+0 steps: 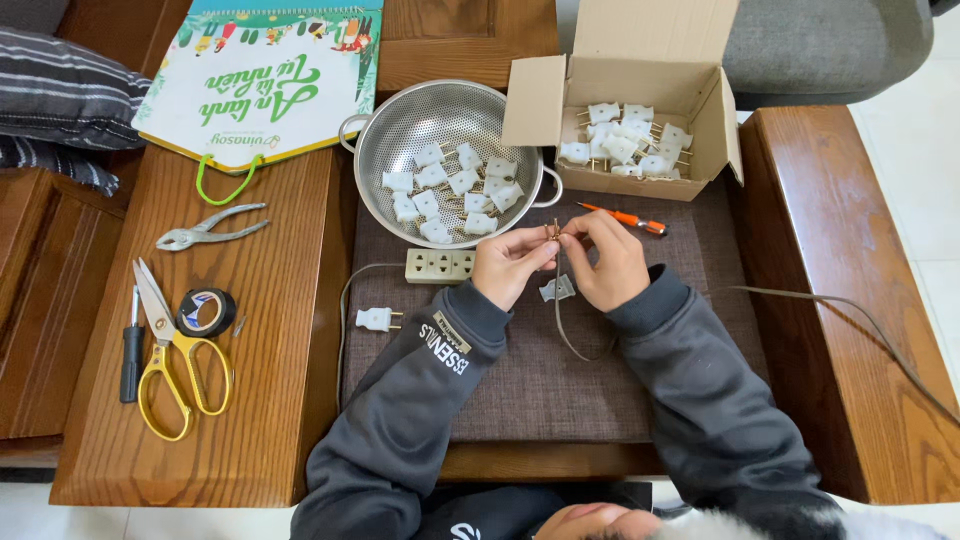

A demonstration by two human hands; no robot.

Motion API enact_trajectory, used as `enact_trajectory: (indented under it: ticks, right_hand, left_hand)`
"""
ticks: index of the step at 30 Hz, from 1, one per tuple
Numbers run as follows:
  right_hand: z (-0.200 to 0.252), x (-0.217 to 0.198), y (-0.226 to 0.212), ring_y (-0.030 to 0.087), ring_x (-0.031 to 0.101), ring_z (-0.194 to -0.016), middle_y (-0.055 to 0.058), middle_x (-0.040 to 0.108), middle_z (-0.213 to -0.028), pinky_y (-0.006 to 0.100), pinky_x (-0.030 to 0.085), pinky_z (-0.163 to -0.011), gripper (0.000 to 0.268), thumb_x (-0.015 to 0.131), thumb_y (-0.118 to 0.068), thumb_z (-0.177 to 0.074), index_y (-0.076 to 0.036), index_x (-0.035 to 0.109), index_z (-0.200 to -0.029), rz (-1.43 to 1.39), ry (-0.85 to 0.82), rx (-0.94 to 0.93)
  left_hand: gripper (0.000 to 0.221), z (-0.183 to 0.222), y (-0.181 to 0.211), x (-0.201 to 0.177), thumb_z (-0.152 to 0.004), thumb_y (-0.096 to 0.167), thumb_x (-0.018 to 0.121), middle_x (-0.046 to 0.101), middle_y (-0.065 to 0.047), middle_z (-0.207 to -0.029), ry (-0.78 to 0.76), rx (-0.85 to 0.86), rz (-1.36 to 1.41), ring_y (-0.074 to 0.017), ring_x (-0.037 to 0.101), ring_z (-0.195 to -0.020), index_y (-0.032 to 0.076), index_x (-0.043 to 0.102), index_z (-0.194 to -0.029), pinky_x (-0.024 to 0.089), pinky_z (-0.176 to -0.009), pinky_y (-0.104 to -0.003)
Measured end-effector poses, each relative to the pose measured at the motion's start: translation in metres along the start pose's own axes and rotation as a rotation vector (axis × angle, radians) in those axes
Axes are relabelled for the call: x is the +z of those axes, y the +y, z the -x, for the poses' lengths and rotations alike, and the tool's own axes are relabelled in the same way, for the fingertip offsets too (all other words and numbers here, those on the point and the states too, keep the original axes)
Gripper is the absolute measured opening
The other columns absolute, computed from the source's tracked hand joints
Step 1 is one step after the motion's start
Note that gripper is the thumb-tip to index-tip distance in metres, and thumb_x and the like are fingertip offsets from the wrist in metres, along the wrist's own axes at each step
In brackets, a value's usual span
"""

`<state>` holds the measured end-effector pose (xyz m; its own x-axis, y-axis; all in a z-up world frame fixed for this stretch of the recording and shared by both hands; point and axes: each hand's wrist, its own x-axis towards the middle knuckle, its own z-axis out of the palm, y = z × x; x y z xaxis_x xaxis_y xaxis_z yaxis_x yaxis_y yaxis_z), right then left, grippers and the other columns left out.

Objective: The person assembles a power plug by attaching wires to a white plastic plug housing and tightening a screw using a small orange-handled screwdriver.

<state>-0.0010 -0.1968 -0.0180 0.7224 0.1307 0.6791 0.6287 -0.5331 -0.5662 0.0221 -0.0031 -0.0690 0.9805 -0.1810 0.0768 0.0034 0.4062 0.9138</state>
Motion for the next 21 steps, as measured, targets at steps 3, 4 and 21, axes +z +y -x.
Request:
enact_trajectory:
  ticks: [3, 4, 21]
  right_hand:
    - [0.003, 0.002, 0.004, 0.041, 0.079, -0.087, 0.014, 0.074, -0.094, 0.045, 0.069, -0.067, 0.004, 0.081, -0.002, -0.113, -0.003, 0.079, -0.110, -0.018, -0.014, 0.034]
    - [0.004, 0.003, 0.003, 0.041, 0.079, -0.087, 0.014, 0.074, -0.094, 0.045, 0.069, -0.067, 0.004, 0.081, -0.002, -0.113, -0.003, 0.079, -0.110, -0.019, -0.013, 0.035]
    - [0.004, 0.001, 0.006, 0.035, 0.084, -0.094, 0.018, 0.079, -0.100, 0.041, 0.071, -0.072, 0.009, 0.085, -0.010, -0.114, -0.001, 0.083, -0.116, -0.222, -0.024, 0.241]
  left_hand:
    - [0.039, 0.000, -0.005, 0.000, -0.102, 0.002, 0.096, 0.089, -0.030, -0.118, 0.014, 0.001, -0.026, -0.0285, 0.090, -0.097, -0.008, 0.084, -0.138, 0.080, -0.084, -0.040]
    - [0.039, 0.000, -0.008, -0.001, -0.102, 0.002, 0.096, 0.089, -0.030, -0.118, 0.014, 0.000, -0.027, -0.0285, 0.090, -0.097, -0.008, 0.084, -0.138, 0.080, -0.084, -0.040]
    - [0.034, 0.003, 0.000, 0.010, -0.103, 0.003, 0.096, 0.087, -0.024, -0.121, 0.061, 0.060, -0.014, -0.0303, 0.089, -0.097, -0.005, 0.086, -0.135, 0.080, -0.081, -0.044]
